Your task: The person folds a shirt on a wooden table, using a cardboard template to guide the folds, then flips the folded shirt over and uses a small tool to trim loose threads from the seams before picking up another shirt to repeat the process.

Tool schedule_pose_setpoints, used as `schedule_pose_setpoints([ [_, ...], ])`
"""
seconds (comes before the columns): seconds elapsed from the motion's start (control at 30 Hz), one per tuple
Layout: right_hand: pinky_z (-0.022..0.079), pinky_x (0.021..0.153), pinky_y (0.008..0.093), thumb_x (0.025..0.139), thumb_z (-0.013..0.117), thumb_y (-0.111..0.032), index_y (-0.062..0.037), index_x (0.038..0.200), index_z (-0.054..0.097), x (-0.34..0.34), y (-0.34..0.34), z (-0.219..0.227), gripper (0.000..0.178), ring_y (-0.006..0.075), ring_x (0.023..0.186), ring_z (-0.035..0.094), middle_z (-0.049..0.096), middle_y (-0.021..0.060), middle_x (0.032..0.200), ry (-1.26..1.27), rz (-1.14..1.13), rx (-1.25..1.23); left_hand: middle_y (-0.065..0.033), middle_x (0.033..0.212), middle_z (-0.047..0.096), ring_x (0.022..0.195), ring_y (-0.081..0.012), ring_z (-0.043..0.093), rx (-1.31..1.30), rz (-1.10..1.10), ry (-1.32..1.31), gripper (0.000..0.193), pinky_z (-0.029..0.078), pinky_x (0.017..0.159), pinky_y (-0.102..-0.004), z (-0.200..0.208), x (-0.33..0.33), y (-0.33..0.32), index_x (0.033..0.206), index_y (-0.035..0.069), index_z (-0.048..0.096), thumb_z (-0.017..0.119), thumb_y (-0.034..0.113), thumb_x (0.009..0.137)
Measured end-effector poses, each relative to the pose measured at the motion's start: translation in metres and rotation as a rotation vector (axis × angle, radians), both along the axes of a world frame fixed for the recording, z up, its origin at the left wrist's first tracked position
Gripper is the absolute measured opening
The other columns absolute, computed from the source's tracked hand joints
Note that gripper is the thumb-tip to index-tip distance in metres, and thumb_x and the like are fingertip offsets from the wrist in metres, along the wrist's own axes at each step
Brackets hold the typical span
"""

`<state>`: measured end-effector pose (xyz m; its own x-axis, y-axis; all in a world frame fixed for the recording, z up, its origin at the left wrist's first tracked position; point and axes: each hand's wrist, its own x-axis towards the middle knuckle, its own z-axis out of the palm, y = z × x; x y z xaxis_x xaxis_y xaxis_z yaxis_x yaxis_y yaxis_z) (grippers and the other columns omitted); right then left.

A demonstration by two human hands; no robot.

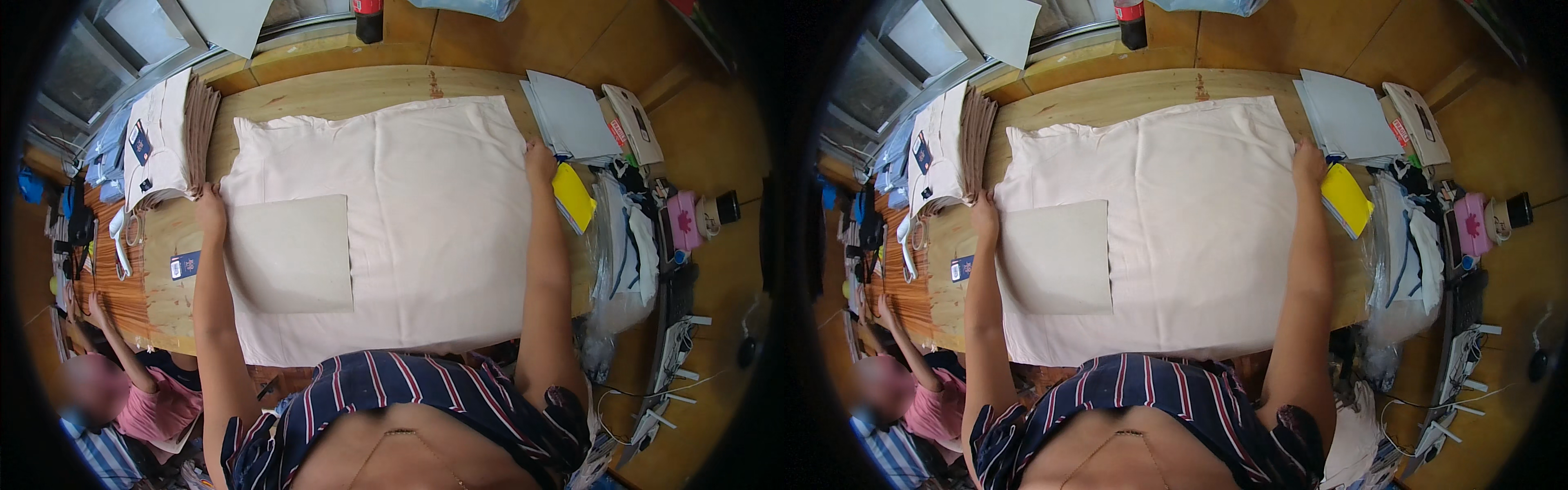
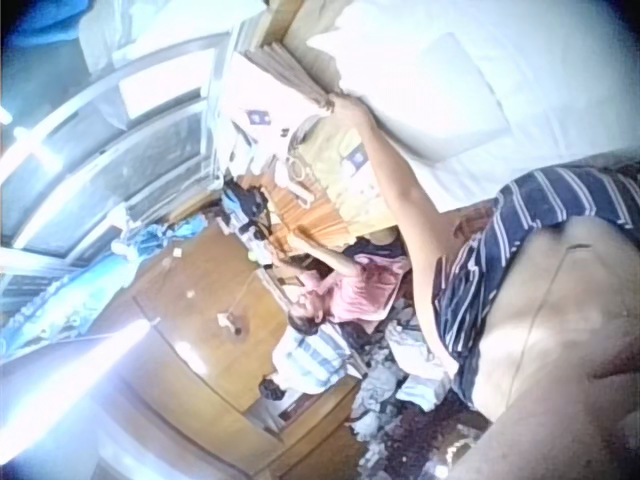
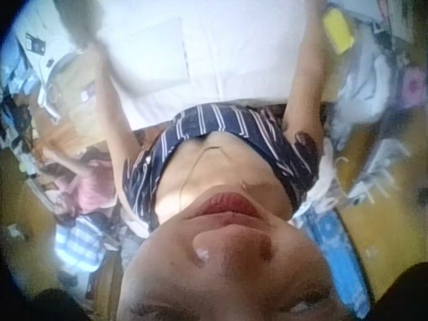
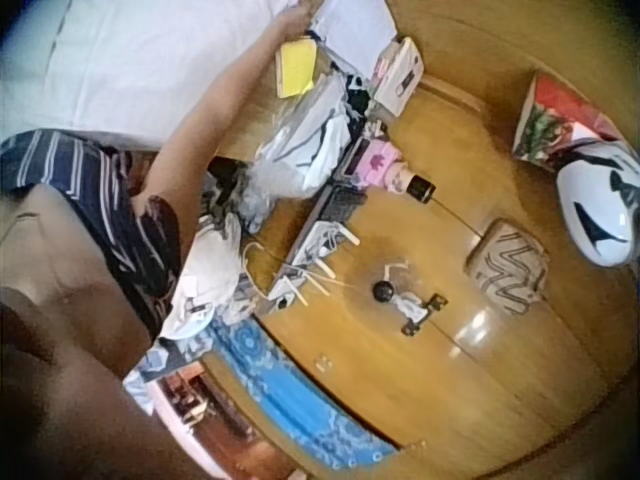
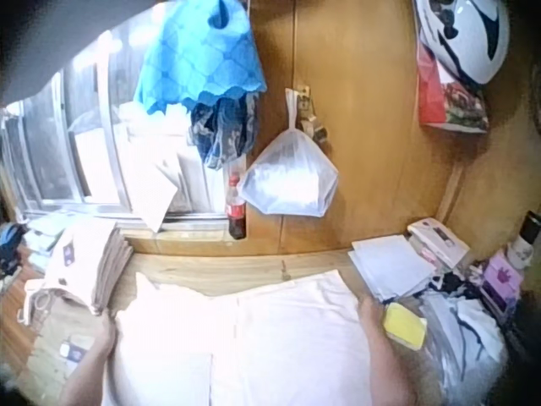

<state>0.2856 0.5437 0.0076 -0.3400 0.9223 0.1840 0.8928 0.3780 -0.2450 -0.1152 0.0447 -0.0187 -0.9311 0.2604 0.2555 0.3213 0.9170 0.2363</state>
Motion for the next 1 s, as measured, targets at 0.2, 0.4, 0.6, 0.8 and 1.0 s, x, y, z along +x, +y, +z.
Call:
schedule_pose_setpoints([
  [0.2, 0.042, 0.074, 0.0393, 0.082, 0.044, -0.009, -0.0016, 0.096, 0.05, 0.058, 0.012, -0.02, 0.017, 0.0338, 0.087, 0.052, 0.057, 0.0164, 0.094, 0.105, 0.337, 0.097, -0.0198, 0.083, 0.059, 0.079, -0.0374, 0.055, 0.083, -0.311, -0.066, 0.03, 0.041, 0.065, -0.043, 0.001, -0.01, -0.019, 0.098, 0.008, 0.052, 0.039, 0.033, 0.087],
  [0.4, 0.04, 0.075, 0.04, 0.078, 0.055, -0.018, -0.0039, 0.096, 0.052, 0.03, -0.002, -0.008, 0.023, 0.0326, 0.091, 0.049, 0.054, 0.0156, 0.093, 0.012, 0.159, 0.061, -0.021, 0.081, 0.058, 0.073, -0.0377, 0.057, -0.139, -0.111, -0.044, 0.026, 0.041, 0.06, -0.0464, 0.015, 0.001, 0.0, 0.092, 0.008, 0.051, 0.038, 0.03, 0.087],
  [0.6, 0.036, 0.081, 0.0449, 0.076, 0.059, -0.023, -0.0117, 0.102, 0.052, -0.003, -0.01, -0.004, 0.03, 0.0266, 0.101, 0.044, 0.048, 0.0088, 0.104, -0.11, -0.036, 0.149, -0.0182, 0.082, 0.057, 0.076, -0.0348, 0.055, -0.164, -0.151, 0.092, 0.021, 0.042, 0.065, -0.0443, 0.012, 0.009, 0.005, 0.086, 0.005, 0.051, 0.041, 0.024, 0.084],
  [0.8, 0.027, 0.095, 0.0443, 0.082, 0.051, -0.02, -0.0144, 0.122, 0.04, -0.072, -0.003, -0.01, 0.042, 0.0271, 0.12, 0.029, 0.033, 0.0079, 0.13, 0.086, 0.52, 0.148, -0.0164, 0.091, 0.053, 0.088, -0.032, 0.051, -0.045, -0.222, 0.115, 0.029, 0.041, 0.076, -0.0424, 0.008, -0.005, 0.063, 0.09, 0.002, 0.055, 0.051, 0.029, 0.08],
  [1.0, 0.02, 0.097, 0.0538, 0.081, 0.045, -0.009, -0.0171, 0.126, 0.035, -0.114, 0.039, -0.018, 0.047, 0.0254, 0.123, 0.026, 0.029, 0.0072, 0.134, -0.155, 0.372, -0.024, -0.0206, 0.099, 0.057, 0.094, -0.031, 0.055, 0.114, -0.036, -0.371, 0.055, 0.043, 0.079, -0.0396, 0.03, -0.04, 0.107, 0.104, 0.002, 0.054, 0.062, 0.044, 0.07],
])
